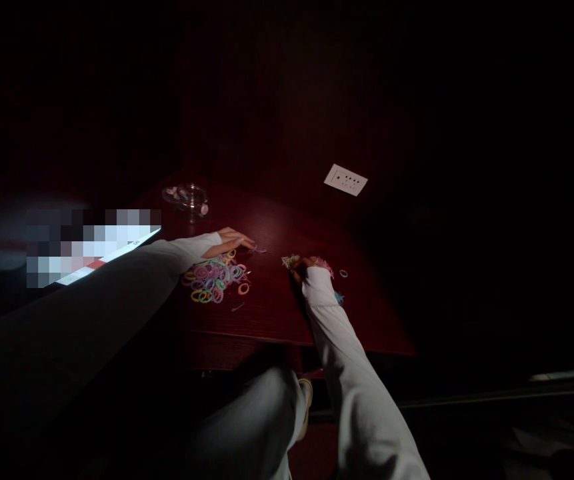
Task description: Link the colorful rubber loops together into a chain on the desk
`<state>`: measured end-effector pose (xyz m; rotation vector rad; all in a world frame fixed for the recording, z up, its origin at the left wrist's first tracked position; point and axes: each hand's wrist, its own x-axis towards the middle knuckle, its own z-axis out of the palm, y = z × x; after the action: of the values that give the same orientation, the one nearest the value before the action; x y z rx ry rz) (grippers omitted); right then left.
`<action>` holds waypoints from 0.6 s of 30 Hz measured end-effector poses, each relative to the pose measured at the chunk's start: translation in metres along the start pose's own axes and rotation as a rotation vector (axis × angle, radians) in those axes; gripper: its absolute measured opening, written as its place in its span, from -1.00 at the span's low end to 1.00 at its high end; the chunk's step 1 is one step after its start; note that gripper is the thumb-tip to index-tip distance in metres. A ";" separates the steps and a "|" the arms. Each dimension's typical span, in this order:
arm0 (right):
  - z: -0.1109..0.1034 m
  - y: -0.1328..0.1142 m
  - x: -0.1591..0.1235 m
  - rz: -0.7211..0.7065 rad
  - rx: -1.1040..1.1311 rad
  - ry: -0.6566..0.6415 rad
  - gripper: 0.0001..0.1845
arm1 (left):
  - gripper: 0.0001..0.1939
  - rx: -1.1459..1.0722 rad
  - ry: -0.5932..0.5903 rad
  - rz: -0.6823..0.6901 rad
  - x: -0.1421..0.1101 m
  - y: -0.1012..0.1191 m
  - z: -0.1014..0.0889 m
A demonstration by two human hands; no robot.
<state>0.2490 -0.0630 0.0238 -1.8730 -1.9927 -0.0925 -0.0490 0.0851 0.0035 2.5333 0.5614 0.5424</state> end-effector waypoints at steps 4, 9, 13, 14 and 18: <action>-0.003 -0.002 0.001 -0.009 -0.045 -0.016 -0.84 | -0.45 -0.014 0.012 -0.008 -0.001 0.004 -0.002; 0.003 -0.002 0.005 0.008 -0.117 -0.027 -0.86 | -0.42 -0.045 0.046 -0.044 0.003 0.001 0.000; 0.006 -0.001 0.004 0.033 -0.120 -0.001 -0.87 | -0.35 -0.098 0.153 -0.111 0.005 -0.001 0.002; 0.005 -0.002 0.003 0.035 -0.106 0.005 -0.88 | -0.34 -0.110 0.175 -0.115 0.004 -0.001 0.001; 0.000 -0.004 0.001 0.011 -0.046 0.040 -0.87 | -0.33 -0.140 0.217 -0.111 0.002 0.006 -0.001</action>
<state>0.2452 -0.0626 0.0246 -1.8950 -1.9698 -0.1723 -0.0461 0.0820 0.0077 2.3114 0.7115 0.7930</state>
